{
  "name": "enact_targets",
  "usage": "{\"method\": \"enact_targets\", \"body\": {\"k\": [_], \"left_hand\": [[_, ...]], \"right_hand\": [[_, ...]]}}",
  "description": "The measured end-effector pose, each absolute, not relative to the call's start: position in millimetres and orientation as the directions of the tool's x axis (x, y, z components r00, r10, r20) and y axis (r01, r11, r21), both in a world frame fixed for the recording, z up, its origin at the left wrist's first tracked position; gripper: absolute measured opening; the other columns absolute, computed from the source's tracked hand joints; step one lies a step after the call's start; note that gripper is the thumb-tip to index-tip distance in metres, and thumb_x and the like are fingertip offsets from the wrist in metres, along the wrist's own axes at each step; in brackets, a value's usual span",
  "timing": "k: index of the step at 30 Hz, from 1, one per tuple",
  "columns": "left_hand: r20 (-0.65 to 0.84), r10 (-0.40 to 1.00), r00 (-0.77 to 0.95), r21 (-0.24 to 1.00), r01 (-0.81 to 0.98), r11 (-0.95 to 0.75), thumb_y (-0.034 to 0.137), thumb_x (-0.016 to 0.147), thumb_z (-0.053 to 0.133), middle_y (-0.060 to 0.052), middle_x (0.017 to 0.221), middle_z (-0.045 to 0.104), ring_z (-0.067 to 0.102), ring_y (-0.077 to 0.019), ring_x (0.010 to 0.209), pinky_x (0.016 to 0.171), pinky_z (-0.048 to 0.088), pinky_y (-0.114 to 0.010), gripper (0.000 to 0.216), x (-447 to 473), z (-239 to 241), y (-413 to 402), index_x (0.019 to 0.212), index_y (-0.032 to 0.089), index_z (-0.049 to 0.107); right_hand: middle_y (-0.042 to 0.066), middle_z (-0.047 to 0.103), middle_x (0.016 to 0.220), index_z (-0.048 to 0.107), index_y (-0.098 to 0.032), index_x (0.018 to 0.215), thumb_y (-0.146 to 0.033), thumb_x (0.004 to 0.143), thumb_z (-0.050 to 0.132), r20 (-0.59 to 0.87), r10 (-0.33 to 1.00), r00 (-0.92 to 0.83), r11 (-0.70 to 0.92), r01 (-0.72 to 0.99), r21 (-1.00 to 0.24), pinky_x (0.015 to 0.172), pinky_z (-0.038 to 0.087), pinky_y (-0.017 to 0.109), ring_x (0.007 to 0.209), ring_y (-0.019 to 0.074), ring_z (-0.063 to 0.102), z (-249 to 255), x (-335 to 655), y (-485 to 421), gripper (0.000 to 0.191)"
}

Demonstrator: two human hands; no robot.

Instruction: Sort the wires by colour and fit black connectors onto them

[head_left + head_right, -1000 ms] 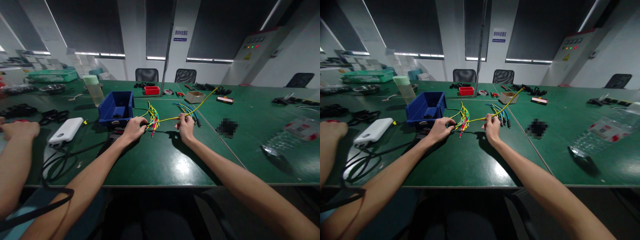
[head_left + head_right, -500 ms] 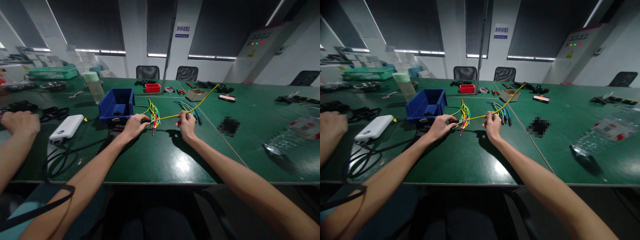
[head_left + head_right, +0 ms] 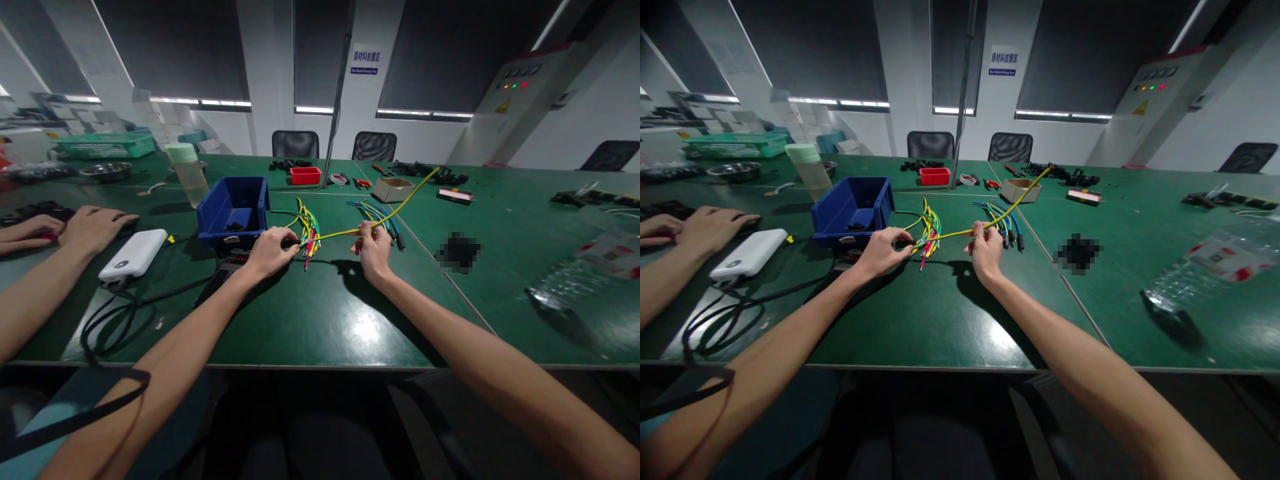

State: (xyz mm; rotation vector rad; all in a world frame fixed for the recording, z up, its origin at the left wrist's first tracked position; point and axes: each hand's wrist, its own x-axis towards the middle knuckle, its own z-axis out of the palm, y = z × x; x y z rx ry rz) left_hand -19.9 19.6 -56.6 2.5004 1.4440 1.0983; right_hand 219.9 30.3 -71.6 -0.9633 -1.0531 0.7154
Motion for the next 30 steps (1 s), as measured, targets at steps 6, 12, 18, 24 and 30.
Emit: {"method": "enact_targets", "body": {"k": [6,12,18,24,30], "left_hand": [[0.561,0.772,0.299,0.373,0.741,-0.558,0.026,0.076,0.058,-0.005,0.085,0.067,0.061,-0.0191,0.079,0.074,0.047,-0.032,0.011,-20.3,-56.3,18.6,0.083,0.018,0.062],[0.554,0.772,0.312,0.384,0.727,-0.569,0.024,0.073,0.059,-0.004,0.082,0.065,0.06,-0.018,0.075,0.071,0.047,-0.031,0.009,-18.7,-55.8,18.1,0.08,0.018,0.059],[0.57,0.764,0.302,0.394,0.716,-0.577,0.024,0.074,0.058,-0.004,0.083,0.066,0.06,-0.0179,0.075,0.071,0.046,-0.03,0.008,-18.7,-54.0,17.6,0.079,0.018,0.059],[0.565,0.765,0.309,0.411,0.699,-0.585,0.023,0.074,0.058,-0.004,0.082,0.066,0.061,-0.0178,0.076,0.072,0.047,-0.03,0.008,-18.6,-52.9,17.6,0.079,0.017,0.06],[0.55,0.776,0.308,0.433,0.689,-0.581,0.023,0.072,0.059,-0.004,0.082,0.067,0.061,-0.0178,0.076,0.072,0.048,-0.03,0.01,-18.3,-52.4,17.2,0.08,0.017,0.061]], "right_hand": [[-0.003,0.06,0.065,0.048,-0.019,0.081,-0.06,0.078,0.056,0.384,0.857,0.345,0.424,-0.048,-0.904,0.032,0.034,0.018,0.035,0.0059,0.049,-70.5,221.1,30.3,0.042],[-0.003,0.059,0.064,0.048,-0.019,0.08,-0.061,0.077,0.057,0.376,0.862,0.339,0.417,-0.054,-0.907,0.031,0.033,0.018,0.035,0.0063,0.049,-69.4,219.7,28.7,0.043],[-0.003,0.059,0.065,0.048,-0.018,0.079,-0.061,0.078,0.055,0.394,0.856,0.336,0.425,-0.022,-0.905,0.032,0.034,0.018,0.035,0.0058,0.049,-69.0,218.6,27.1,0.043],[-0.003,0.058,0.063,0.049,-0.018,0.078,-0.061,0.078,0.055,0.388,0.862,0.327,0.415,-0.014,-0.91,0.032,0.034,0.018,0.036,0.0057,0.049,-69.0,218.9,26.4,0.043],[-0.004,0.058,0.063,0.049,-0.018,0.08,-0.061,0.077,0.056,0.383,0.863,0.328,0.418,-0.04,-0.907,0.032,0.033,0.017,0.035,0.0058,0.049,-68.7,218.5,27.0,0.043]]}}
